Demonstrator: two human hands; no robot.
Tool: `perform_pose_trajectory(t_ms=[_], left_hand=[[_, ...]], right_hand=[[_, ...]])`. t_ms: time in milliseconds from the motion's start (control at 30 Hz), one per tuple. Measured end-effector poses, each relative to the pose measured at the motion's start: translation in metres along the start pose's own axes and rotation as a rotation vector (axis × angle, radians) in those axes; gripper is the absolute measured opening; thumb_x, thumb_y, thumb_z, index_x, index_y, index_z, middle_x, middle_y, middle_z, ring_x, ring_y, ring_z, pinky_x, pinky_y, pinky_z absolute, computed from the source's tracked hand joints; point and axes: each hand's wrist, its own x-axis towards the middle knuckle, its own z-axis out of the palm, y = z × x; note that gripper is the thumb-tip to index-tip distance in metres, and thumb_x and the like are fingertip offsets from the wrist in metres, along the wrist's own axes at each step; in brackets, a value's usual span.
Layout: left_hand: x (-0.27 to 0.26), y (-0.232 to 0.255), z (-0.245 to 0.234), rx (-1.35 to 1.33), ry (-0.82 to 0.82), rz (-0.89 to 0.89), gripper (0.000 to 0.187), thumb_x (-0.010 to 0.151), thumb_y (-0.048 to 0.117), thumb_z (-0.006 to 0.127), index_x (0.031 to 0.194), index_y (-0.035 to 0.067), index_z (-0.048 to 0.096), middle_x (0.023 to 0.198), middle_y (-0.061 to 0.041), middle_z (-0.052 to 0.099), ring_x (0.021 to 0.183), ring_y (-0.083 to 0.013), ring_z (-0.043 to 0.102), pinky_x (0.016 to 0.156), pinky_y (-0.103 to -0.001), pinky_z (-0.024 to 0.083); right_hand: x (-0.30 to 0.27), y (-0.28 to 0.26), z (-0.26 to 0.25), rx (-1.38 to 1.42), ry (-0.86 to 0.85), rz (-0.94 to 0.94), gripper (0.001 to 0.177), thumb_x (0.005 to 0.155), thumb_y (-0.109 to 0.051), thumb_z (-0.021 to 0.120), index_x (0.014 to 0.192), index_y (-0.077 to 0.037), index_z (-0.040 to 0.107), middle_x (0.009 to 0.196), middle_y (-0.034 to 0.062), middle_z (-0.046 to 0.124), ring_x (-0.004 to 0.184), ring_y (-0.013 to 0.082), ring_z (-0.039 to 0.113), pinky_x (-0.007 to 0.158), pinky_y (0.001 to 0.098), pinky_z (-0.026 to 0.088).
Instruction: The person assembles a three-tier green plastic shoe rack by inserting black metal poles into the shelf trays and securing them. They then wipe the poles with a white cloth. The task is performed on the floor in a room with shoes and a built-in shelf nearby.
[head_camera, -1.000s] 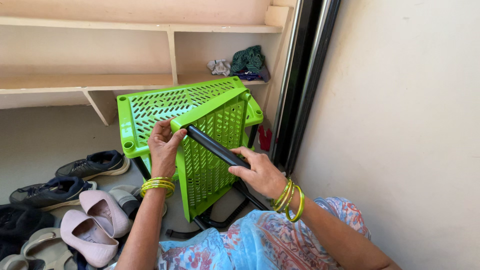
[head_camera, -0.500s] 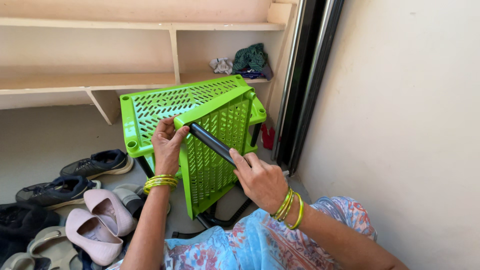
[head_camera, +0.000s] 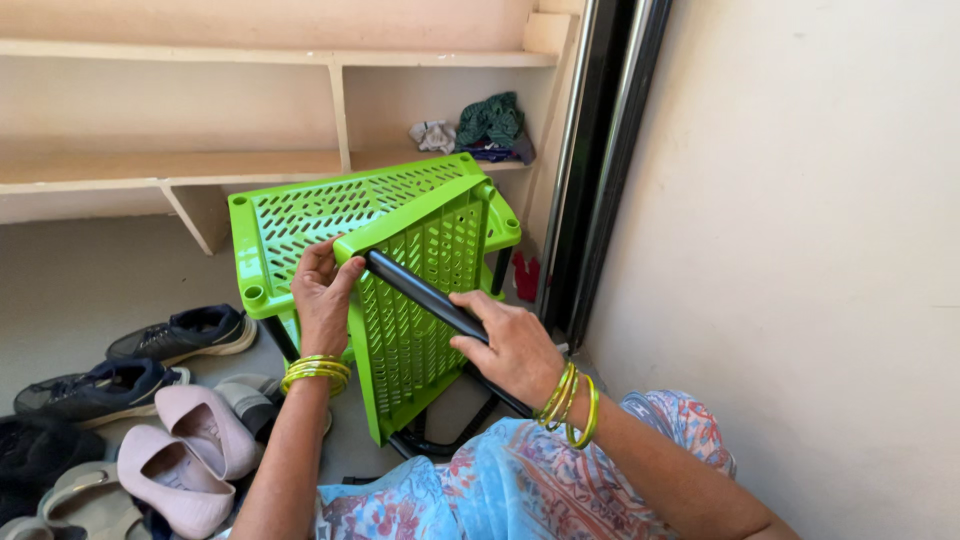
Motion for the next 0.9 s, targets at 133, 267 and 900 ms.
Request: perform_pose_trajectory(t_ms=[133,267,900], left_hand=[[0.0,0.003,-0.001,0.055,-0.009,0.025,0.033,0.094,0.0,0.072,0.125,-0.001,0.06,0.119,-0.008,0.072,0.108,-0.0116,0.067,0.096,-0.025,0.053],[0.001,0.003,-0.005,0.082,0.021,0.035,0.033,0.096,0.001,0.071,0.127,-0.001,0.061,0.119,-0.008,0.072,0.108,-0.0115,0.066,0.096,-0.024,0.052],[0.005,0.004,-0.009,0.07,0.129,0.082,0.032,0.093,-0.001,0.077,0.119,0.004,0.06,0.109,0.001,0.066,0.097,-0.0053,0.062,0.084,-0.02,0.05]], right_hand=[[-0.013,-0.009,-0.002,-0.28,0.039,-0.048,0.055,0.086,-0.026,0.075,0.134,-0.007,0.058,0.108,0.0153,0.068,0.087,0.0356,0.069,0.068,0.0423,0.057],[-0.016,-0.011,0.007,-0.466,0.032,-0.088,0.052,0.09,-0.023,0.073,0.137,-0.009,0.058,0.095,0.011,0.065,0.069,0.0265,0.069,0.056,0.0375,0.056],[-0.033,0.059,0.027,1.505,-0.388,0.304,0.054,0.101,-0.041,0.062,0.15,-0.022,0.047,0.108,0.0138,0.075,0.079,0.0187,0.076,0.067,0.0302,0.061]])
